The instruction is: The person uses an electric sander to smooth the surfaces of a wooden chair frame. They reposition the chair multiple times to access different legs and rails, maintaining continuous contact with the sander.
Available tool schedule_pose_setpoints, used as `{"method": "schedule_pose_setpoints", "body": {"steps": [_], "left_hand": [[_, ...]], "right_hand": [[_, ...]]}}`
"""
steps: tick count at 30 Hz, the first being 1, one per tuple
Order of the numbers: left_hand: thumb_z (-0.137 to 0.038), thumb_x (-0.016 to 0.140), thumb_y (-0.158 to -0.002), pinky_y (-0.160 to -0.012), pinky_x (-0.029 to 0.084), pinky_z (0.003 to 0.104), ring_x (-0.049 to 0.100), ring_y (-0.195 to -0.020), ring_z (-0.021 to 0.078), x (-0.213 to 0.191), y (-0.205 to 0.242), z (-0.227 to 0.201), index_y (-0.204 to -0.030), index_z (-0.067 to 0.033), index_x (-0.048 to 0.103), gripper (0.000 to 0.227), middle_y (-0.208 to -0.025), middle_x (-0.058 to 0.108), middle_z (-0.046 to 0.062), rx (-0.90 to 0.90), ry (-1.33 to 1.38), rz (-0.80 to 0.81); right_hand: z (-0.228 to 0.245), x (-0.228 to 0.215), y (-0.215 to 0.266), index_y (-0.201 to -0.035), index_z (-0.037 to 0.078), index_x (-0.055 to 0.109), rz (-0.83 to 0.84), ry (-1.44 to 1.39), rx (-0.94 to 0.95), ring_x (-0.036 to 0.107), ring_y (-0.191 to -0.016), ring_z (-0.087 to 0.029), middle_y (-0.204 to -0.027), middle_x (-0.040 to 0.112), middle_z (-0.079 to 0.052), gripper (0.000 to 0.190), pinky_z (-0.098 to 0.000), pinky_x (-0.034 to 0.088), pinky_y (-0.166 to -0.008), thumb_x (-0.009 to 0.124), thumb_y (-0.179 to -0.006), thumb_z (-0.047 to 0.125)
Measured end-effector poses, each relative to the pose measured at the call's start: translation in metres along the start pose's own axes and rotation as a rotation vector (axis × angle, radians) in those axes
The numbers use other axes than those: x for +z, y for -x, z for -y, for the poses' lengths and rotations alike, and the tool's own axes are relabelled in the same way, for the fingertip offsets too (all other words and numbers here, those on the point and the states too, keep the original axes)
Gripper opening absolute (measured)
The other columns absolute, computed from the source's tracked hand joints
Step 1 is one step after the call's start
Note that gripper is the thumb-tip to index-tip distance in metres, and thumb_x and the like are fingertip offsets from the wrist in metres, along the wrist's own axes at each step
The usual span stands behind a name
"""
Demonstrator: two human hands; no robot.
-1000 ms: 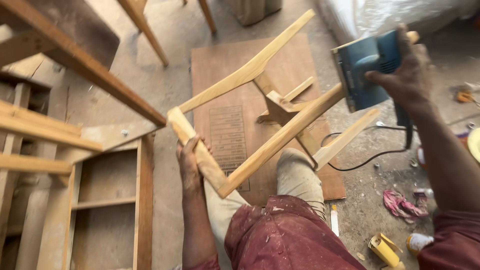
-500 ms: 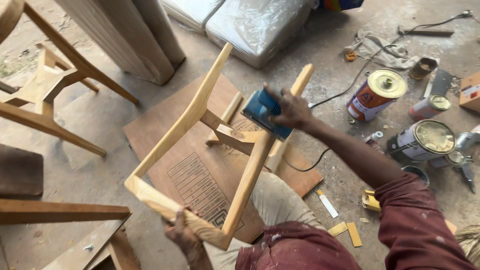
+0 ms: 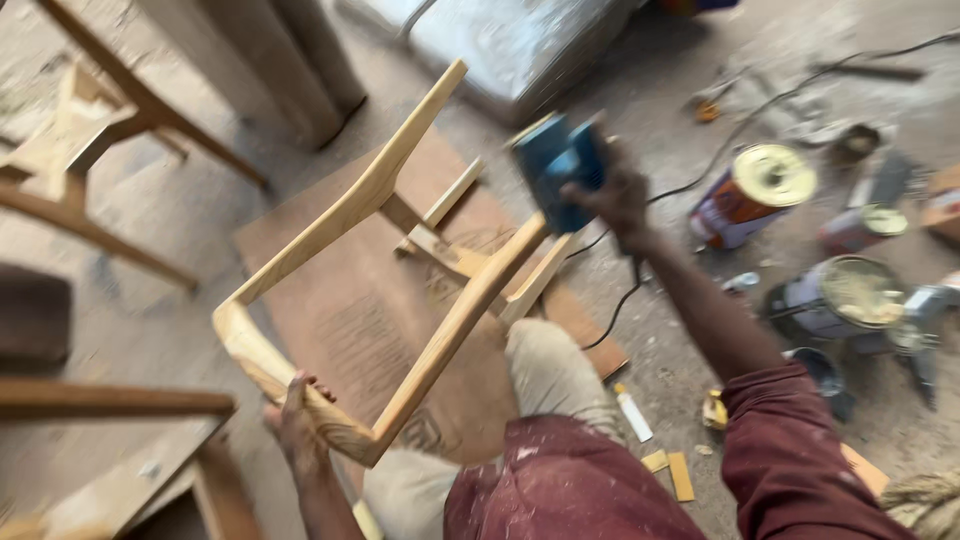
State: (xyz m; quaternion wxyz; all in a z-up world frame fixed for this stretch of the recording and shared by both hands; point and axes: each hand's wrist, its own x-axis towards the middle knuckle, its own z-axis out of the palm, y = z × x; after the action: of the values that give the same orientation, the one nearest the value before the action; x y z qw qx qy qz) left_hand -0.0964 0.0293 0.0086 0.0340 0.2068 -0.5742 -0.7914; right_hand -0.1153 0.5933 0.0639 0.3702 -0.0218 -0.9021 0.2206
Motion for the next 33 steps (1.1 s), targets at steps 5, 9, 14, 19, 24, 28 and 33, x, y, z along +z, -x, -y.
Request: {"method": "schedule_pose_setpoints", "body": {"steps": [5,9,14,19,24,28,33], "left_hand": [[-0.009,0.070,-0.090,-0.049,0.054,0.032,0.061,-0.050,0.0176,-0.011,0.000,0.000,-0.091,0.0003,0.061,0.013,-0.068,0.062,0.008,0.161,-0.188,-0.002],[-0.007,0.069,-0.088,-0.048,0.053,0.032,0.061,-0.050,0.0166,0.000,-0.002,-0.015,-0.089,0.0018,0.058,0.013,-0.067,0.062,0.007,0.115,-0.145,-0.016],[-0.005,0.066,-0.085,-0.047,0.054,0.031,0.062,-0.049,0.0180,0.015,-0.012,-0.028,-0.086,0.0069,0.060,0.013,-0.064,0.062,0.011,0.085,-0.265,-0.021],[0.000,0.064,-0.080,-0.043,0.053,0.033,0.060,-0.045,0.0183,0.020,-0.015,-0.031,-0.084,0.0051,0.058,0.009,-0.062,0.061,0.010,0.090,-0.270,-0.042],[-0.001,0.063,-0.081,-0.046,0.055,0.032,0.062,-0.047,0.0181,0.021,-0.012,-0.029,-0.082,0.0062,0.058,0.009,-0.061,0.062,0.011,0.078,-0.297,-0.008],[0.000,0.063,-0.080,-0.046,0.055,0.033,0.062,-0.048,0.0187,0.020,-0.013,-0.033,-0.082,0.0066,0.060,0.008,-0.062,0.062,0.011,0.063,-0.305,-0.001],[0.001,0.064,-0.082,-0.046,0.055,0.033,0.063,-0.048,0.0200,0.021,-0.013,-0.034,-0.084,0.0071,0.059,0.008,-0.062,0.063,0.013,0.049,-0.325,0.007]], "right_hand": [[-0.067,-0.005,-0.006,-0.169,0.014,0.025,-0.005,-0.005,0.067,0.064,-0.118,-0.034,-0.141,0.058,-0.022,0.115,-0.0451,0.060,-0.096,0.094,-0.080,0.038],[-0.081,-0.009,0.025,-0.172,0.024,0.015,0.092,-0.007,0.248,0.064,-0.121,-0.034,-0.132,0.054,-0.021,0.113,-0.0464,0.061,-0.099,0.092,-0.089,0.032],[-0.057,-0.003,0.066,-0.169,0.027,0.013,0.112,0.030,0.160,0.064,-0.116,-0.038,-0.136,0.051,-0.022,0.116,-0.0490,0.061,-0.089,0.092,-0.083,0.033],[0.013,0.019,0.103,-0.169,0.025,0.019,0.183,0.062,0.131,0.065,-0.101,-0.040,-0.128,0.052,-0.021,0.116,-0.0522,0.058,-0.075,0.091,-0.079,0.039],[0.073,0.025,0.125,-0.167,0.024,0.020,0.189,0.018,0.012,0.066,-0.097,-0.038,-0.126,0.052,-0.022,0.108,-0.0481,0.059,-0.068,0.086,-0.084,0.041],[0.084,0.019,0.113,-0.165,0.026,0.018,0.227,0.025,0.051,0.066,-0.095,-0.039,-0.120,0.051,-0.021,0.107,-0.0474,0.059,-0.063,0.085,-0.083,0.040],[0.047,0.014,0.065,-0.166,0.030,0.011,0.235,0.111,0.181,0.064,-0.093,-0.036,-0.118,0.047,-0.022,0.115,-0.0441,0.061,-0.061,0.088,-0.081,0.040]]}}
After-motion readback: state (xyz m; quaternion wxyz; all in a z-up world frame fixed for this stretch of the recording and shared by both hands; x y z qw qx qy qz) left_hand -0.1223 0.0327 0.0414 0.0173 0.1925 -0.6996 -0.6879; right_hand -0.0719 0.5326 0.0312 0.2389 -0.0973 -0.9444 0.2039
